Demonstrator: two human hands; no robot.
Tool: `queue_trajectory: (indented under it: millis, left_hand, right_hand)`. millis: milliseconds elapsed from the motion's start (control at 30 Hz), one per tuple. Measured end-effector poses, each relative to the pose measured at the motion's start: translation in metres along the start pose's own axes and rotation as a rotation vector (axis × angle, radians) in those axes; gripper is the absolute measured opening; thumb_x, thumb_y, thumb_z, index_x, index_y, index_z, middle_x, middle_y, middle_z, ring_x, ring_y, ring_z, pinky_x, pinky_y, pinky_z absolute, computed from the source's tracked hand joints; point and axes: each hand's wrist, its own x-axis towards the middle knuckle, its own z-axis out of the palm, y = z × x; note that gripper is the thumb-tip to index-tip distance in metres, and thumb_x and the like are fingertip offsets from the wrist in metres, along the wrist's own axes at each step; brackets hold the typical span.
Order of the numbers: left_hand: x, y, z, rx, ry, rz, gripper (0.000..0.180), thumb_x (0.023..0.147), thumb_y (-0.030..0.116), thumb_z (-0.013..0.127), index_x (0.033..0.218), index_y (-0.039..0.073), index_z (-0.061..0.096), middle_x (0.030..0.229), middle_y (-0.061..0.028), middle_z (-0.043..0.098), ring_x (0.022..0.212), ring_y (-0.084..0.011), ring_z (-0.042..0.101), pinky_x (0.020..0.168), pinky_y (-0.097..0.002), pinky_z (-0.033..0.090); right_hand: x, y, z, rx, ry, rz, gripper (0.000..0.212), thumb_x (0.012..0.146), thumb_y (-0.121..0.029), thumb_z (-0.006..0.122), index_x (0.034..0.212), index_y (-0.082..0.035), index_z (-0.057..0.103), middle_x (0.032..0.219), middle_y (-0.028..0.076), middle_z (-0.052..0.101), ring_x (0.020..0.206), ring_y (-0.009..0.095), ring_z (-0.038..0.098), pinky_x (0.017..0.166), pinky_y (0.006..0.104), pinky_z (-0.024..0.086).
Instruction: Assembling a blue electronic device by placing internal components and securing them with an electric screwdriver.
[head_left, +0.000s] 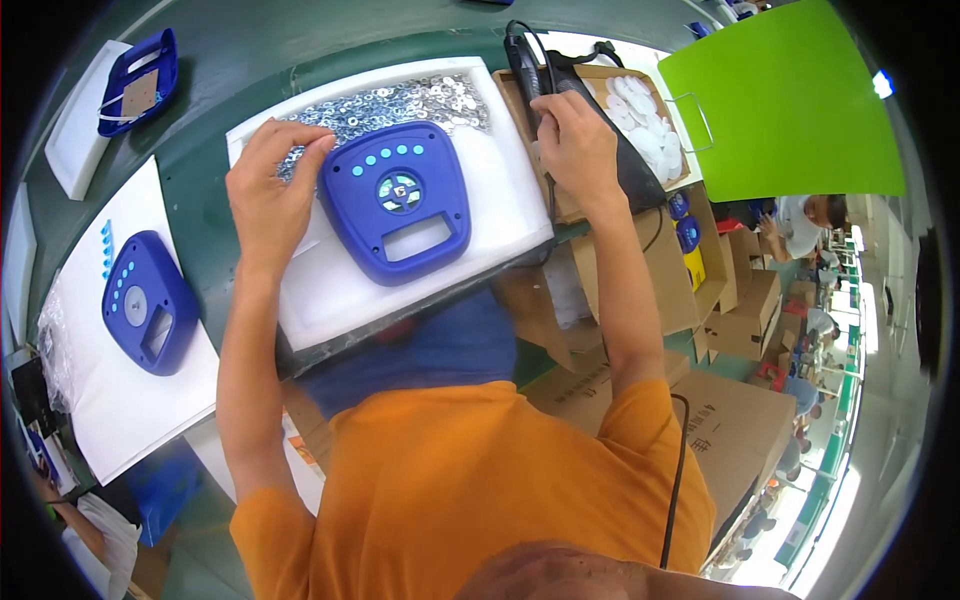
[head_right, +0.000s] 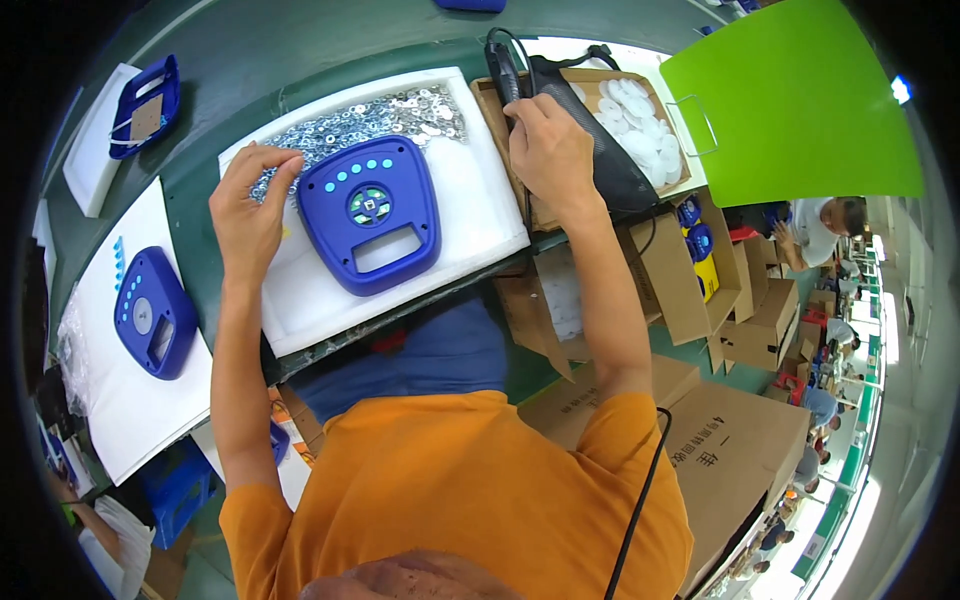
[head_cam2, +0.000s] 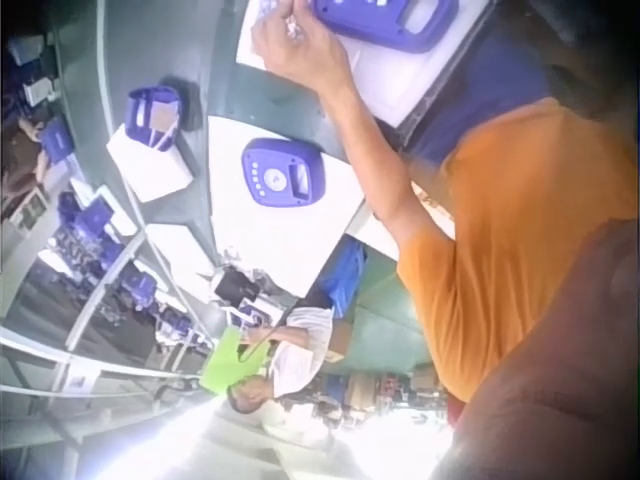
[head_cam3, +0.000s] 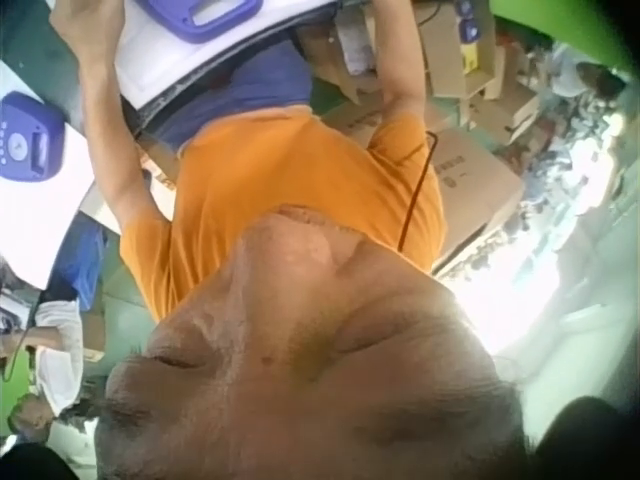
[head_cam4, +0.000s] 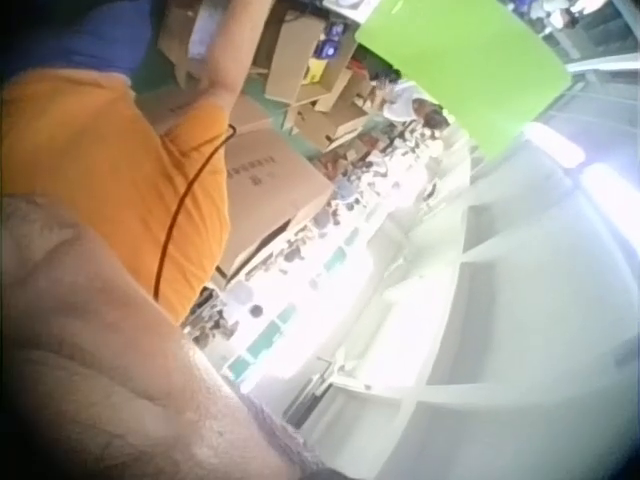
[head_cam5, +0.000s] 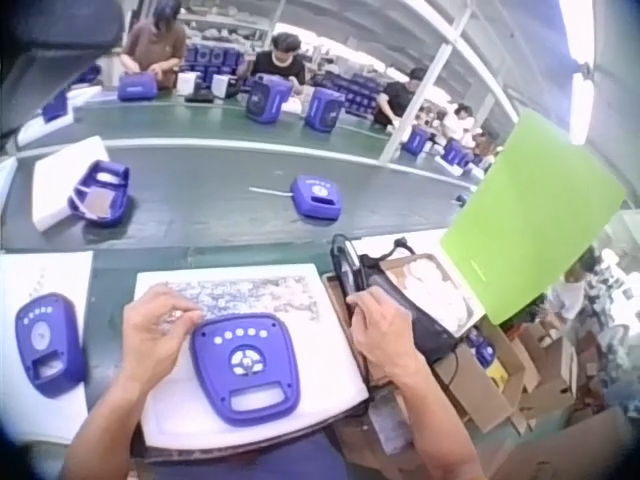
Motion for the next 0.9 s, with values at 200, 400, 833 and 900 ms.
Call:
queue_trajectory:
  millis: [200,400,833,900]
  left_hand:
    - [0.001,0.001,0.0,0.007,0.015,0.006,0.008,0.098,0.004,0.086,0.105,0.001,0.084,0.102,-0.0093,0.083,0.096,-0.0233,0.078,0.089,-0.0335,0.058]
    - [0.0,0.002,0.002,0.018,0.003,0.002,0.007,0.098,0.005,0.087,0.104,0.002,0.085,0.102,-0.0089,0.082,0.096,-0.023,0.077,0.088,-0.0338,0.058]
    - [-0.001,0.005,-0.003,0.006,-0.036,-0.027,0.009,0.102,0.007,0.085,0.108,0.0,0.085,0.105,-0.0088,0.084,0.103,-0.0219,0.077,0.113,-0.0417,0.055]
    - [0.0,0.008,-0.003,-0.038,-0.05,-0.071,0.009,0.101,0.006,0.086,0.107,0.0,0.085,0.106,-0.009,0.084,0.103,-0.0214,0.076,0.108,-0.0378,0.056]
  right_hand:
    - [-0.001,0.015,-0.023,0.015,-0.083,-0.018,0.012,0.096,-0.01,0.083,0.108,-0.008,0.084,0.098,0.009,0.073,0.086,0.029,0.074,0.077,0.0422,0.061]
    - [-0.012,0.0,-0.035,-0.161,-0.133,-0.003,0.021,0.095,-0.029,0.086,0.094,-0.008,0.083,0.087,0.009,0.069,0.091,0.035,0.071,0.086,0.0472,0.06]
    - [-0.001,-0.042,-0.055,0.025,-0.118,0.255,0.028,0.097,-0.035,0.085,0.092,-0.007,0.082,0.082,0.011,0.078,0.078,0.031,0.077,0.07,0.0432,0.06]
    - [0.002,-0.058,-0.048,0.203,-0.121,0.236,0.025,0.098,-0.032,0.085,0.094,-0.007,0.083,0.078,0.009,0.077,0.071,0.027,0.075,0.067,0.0378,0.058]
